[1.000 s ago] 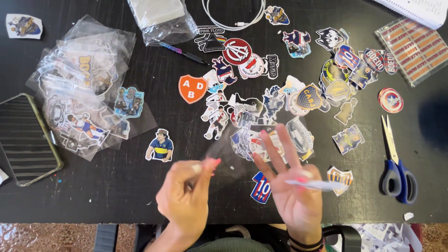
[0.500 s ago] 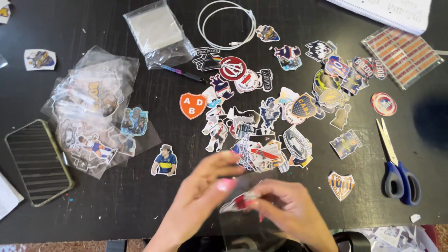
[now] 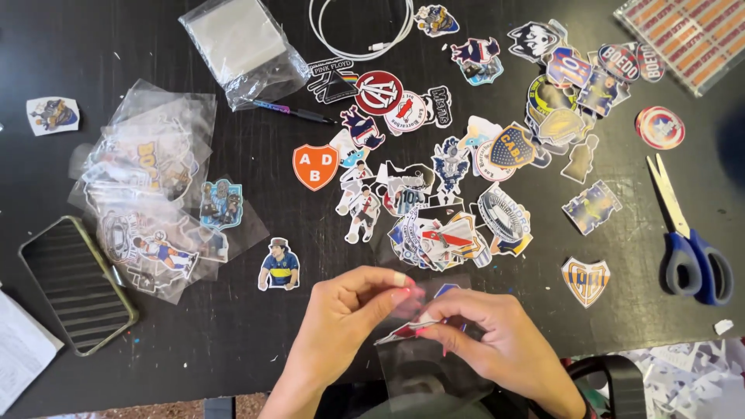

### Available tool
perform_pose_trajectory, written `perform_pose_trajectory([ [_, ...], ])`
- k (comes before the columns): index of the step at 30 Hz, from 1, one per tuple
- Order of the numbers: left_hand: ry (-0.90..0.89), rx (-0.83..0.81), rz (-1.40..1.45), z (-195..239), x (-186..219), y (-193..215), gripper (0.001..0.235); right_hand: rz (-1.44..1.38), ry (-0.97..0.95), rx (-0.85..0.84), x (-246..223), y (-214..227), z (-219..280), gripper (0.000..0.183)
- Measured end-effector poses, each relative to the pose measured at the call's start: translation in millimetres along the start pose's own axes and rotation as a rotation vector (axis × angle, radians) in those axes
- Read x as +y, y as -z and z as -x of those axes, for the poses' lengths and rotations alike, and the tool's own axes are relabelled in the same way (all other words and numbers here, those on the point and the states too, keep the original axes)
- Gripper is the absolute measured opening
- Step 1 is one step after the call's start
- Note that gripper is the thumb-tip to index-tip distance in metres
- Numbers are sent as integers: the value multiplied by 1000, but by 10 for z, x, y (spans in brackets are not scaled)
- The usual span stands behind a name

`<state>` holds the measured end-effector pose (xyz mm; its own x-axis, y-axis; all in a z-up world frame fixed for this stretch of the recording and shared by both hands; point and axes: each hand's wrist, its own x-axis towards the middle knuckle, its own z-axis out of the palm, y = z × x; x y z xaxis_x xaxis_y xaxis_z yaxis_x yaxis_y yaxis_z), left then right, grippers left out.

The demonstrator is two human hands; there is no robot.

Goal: Packaging individual stickers into small plastic bags and trimming the bags with scissors.

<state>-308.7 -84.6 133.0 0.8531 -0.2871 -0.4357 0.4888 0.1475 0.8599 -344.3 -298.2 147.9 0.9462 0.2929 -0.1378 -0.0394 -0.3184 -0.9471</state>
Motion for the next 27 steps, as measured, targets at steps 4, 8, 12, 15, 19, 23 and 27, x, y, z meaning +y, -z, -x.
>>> perform_pose_trajectory([
  [4, -47, 54, 69, 0, -41, -13, 12, 3, 6, -18, -18, -28, -42, 11],
  [8, -99, 123, 155, -10, -162, -61, 23, 31, -19, -29, -34, -49, -72, 12],
  [12, -97, 155, 180, -34, -95, -137, 17, 15, -92, -8, -70, -43, -104, 11],
  [15, -51, -10, 275, -72, -96, -90, 28, -69, -22, 54, 16, -11, -111, 14],
  [19, -69, 95, 312, -122, -79, -134, 25, -96, 25, 98, 99, 74, -142, 12],
  [23, -252, 227, 41, -104, 76, -209, 24, -198, 58, 361, -38, 249, -158, 12],
  [27, -394, 234, -104, -96, 233, -312, 17, -159, 70, 592, -204, 492, -217, 25],
])
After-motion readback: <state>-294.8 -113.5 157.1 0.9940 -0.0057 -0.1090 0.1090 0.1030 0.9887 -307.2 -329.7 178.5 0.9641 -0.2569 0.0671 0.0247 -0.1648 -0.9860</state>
